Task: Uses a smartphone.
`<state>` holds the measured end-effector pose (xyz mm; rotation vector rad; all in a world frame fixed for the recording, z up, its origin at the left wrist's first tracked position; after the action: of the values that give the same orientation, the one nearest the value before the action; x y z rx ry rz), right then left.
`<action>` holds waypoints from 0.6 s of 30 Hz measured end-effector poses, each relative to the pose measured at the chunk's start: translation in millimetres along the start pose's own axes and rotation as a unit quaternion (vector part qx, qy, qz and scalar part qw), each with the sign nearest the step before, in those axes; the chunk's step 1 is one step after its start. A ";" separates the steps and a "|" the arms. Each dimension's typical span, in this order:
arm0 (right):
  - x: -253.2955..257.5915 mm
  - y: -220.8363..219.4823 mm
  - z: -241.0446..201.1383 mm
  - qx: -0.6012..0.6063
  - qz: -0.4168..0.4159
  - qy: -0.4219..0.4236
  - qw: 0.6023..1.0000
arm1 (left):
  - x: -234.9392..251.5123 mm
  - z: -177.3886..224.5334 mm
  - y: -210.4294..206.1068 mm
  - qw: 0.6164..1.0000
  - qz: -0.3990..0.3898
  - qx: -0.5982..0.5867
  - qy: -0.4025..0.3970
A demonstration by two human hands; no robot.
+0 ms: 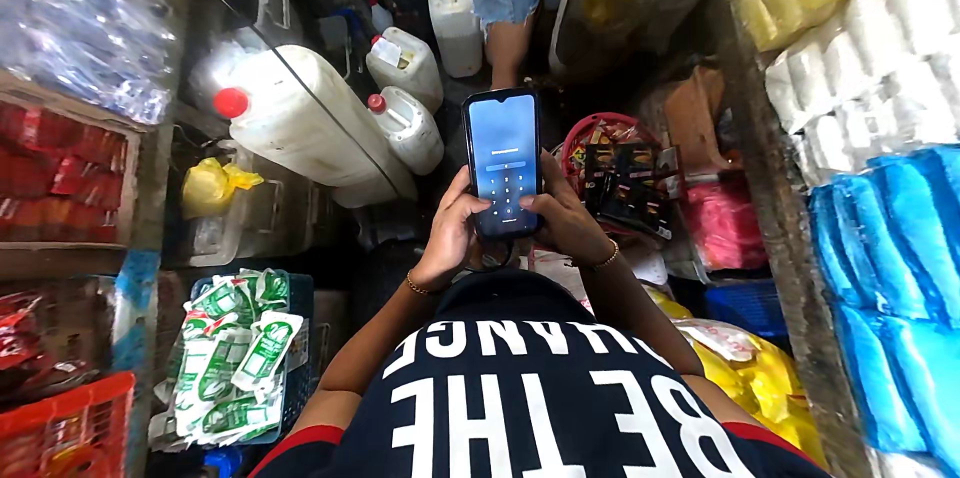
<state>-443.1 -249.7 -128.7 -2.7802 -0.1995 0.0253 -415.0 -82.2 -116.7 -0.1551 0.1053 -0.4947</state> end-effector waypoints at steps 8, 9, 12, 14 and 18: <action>1.2 3.0 3.8 0.007 -0.009 0.006 1.000 | 1.4 0.7 -6.1 1.000 0.029 0.005 -0.005; 0.8 3.1 4.1 0.004 -0.007 0.007 1.000 | 1.1 0.5 -6.3 1.000 0.029 0.007 -0.003; 0.8 2.7 3.7 0.006 -0.009 0.012 1.000 | 0.8 -1.4 -5.3 0.999 0.038 0.006 0.008; 1.2 1.5 4.0 0.017 -0.016 0.013 1.000 | 0.2 -1.7 -4.9 0.999 0.045 0.007 0.015; 1.9 -0.6 4.3 0.028 -0.020 0.021 0.999 | 1.1 -1.2 -6.4 0.999 0.052 -0.001 0.010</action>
<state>-441.5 -247.4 -132.5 -2.7170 -0.2397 -0.0365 -417.2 -88.4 -116.8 -0.1456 0.1334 -0.3918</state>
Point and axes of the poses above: each hand's wrist, its own x-axis towards the middle knuckle, its own y-axis out of the back of the hand, z = x × y, the point moved 3 cm from there along x, towards the middle knuckle, and after that the axes turned 8 degrees about x, right-handed, at the moved point
